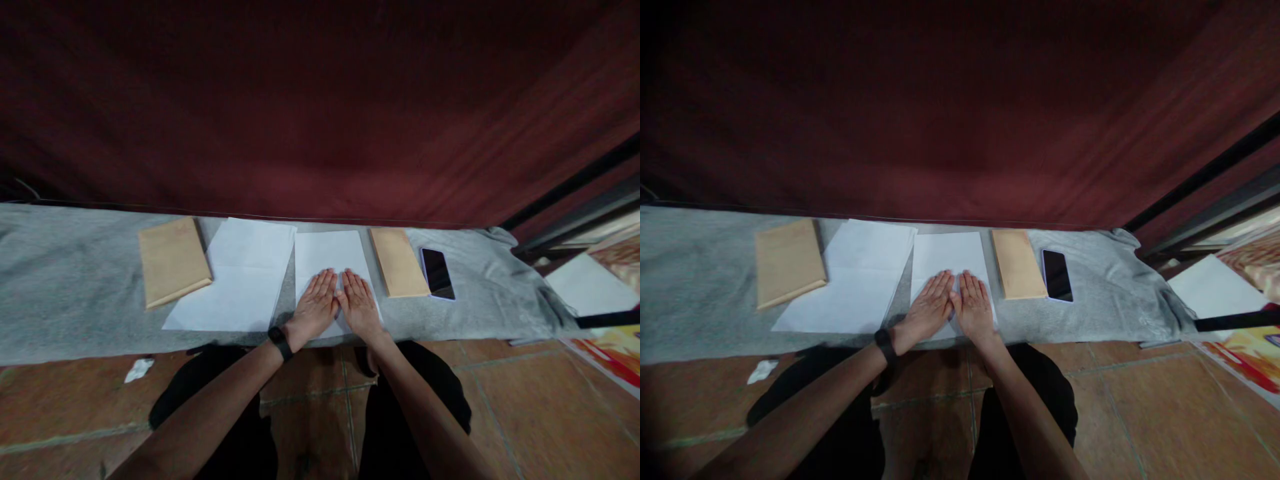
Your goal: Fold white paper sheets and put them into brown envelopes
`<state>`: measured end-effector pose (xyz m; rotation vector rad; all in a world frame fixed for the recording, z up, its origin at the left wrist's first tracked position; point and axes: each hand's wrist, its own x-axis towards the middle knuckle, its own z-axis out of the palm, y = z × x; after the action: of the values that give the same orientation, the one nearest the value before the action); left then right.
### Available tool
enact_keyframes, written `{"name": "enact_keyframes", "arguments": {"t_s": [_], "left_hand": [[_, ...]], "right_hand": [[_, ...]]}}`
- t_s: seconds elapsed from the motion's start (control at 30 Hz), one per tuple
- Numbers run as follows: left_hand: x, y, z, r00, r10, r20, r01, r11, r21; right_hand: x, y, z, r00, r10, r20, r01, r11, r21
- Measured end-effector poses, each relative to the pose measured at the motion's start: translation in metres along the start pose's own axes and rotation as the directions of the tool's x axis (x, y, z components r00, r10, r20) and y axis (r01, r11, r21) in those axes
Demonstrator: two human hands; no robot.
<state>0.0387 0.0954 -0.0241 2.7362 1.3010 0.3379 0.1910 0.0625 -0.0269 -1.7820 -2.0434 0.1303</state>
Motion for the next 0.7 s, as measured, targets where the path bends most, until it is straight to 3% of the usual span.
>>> {"name": "enact_keyframes", "arguments": {"t_s": [0.1,0.23,0.53,0.7], "left_hand": [[-0.007,-0.015,-0.008,0.997,-0.076,-0.001,0.076,0.997,0.031],[-0.017,-0.026,-0.014,0.988,-0.155,-0.013,0.155,0.986,0.061],[-0.035,-0.030,-0.019,0.969,-0.245,-0.037,0.247,0.964,0.098],[-0.024,-0.028,-0.027,0.968,-0.239,-0.074,0.243,0.968,0.067]], "right_hand": [[-0.007,0.005,0.001,0.999,-0.002,-0.038,-0.003,0.991,-0.133],[-0.015,0.012,0.002,0.996,0.034,-0.087,-0.050,0.980,-0.191],[-0.039,0.023,-0.003,0.993,0.067,-0.096,-0.082,0.983,-0.167],[-0.034,0.023,-0.018,0.991,0.105,-0.079,-0.111,0.991,-0.074]]}}
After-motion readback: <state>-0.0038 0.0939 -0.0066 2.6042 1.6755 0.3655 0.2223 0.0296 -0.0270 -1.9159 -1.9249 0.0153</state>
